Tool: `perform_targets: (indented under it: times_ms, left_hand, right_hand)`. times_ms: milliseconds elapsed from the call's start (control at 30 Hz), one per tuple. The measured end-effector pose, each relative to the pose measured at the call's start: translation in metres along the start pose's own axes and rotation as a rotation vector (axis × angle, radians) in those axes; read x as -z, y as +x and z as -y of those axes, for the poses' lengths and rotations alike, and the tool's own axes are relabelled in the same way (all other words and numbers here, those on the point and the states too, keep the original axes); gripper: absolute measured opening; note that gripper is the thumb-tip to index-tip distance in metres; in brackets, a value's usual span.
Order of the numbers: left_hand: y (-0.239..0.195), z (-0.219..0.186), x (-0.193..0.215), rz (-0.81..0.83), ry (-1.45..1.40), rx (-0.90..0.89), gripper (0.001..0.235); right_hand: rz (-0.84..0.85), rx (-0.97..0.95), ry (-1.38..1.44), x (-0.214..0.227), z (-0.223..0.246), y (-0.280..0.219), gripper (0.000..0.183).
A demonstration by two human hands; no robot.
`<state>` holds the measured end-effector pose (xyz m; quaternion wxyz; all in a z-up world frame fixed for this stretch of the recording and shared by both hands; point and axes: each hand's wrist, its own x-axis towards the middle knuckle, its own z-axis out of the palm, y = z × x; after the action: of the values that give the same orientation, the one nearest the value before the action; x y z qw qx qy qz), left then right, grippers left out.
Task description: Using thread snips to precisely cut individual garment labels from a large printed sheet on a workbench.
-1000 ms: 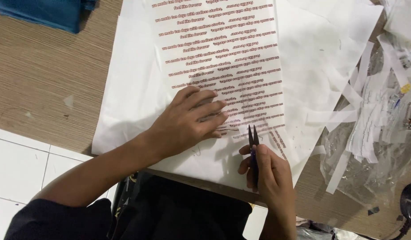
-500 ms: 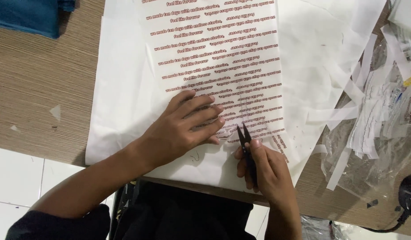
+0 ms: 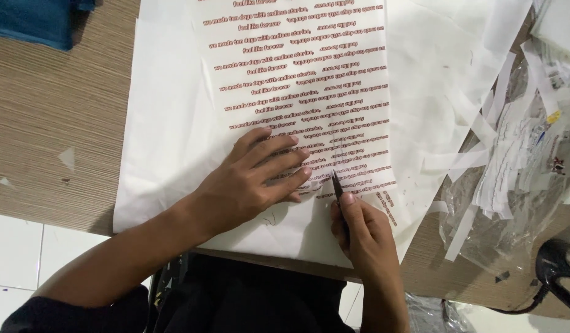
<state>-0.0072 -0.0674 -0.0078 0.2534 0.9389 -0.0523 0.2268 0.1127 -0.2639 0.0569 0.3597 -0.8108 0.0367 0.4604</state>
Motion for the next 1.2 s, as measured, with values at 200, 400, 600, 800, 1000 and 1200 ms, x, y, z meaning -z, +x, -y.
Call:
perform_targets:
  times_ms: [200, 400, 600, 800, 1000, 1200]
  left_hand:
    - [-0.001, 0.0, 0.0, 0.023, -0.002, 0.009, 0.033]
    - [-0.003, 0.0, 0.0, -0.012, -0.025, -0.006, 0.031]
    - [0.004, 0.006, 0.026, 0.157, 0.021, -0.04, 0.048]
    - [-0.022, 0.022, 0.068, 0.074, 0.0, -0.005, 0.136]
    - [-0.051, 0.026, 0.07, 0.124, 0.195, 0.039, 0.064]
    - [-0.064, 0.027, 0.063, 0.197, 0.249, 0.055, 0.056]
  right_hand:
    - [0.074, 0.085, 0.012, 0.001, 0.0, 0.0, 0.052]
    - [0.176, 0.138, -0.044, 0.017, -0.016, -0.009, 0.045]
    - [-0.092, 0.532, -0.007, 0.031, -0.019, -0.017, 0.015]
    - [-0.071, 0.728, -0.512, 0.027, -0.002, 0.001, 0.027]
    - [-0.049, 1.001, -0.893, 0.016, 0.003, 0.04, 0.037]
    - [-0.134, 1.289, -0.95, 0.015, 0.022, 0.046, 0.03]
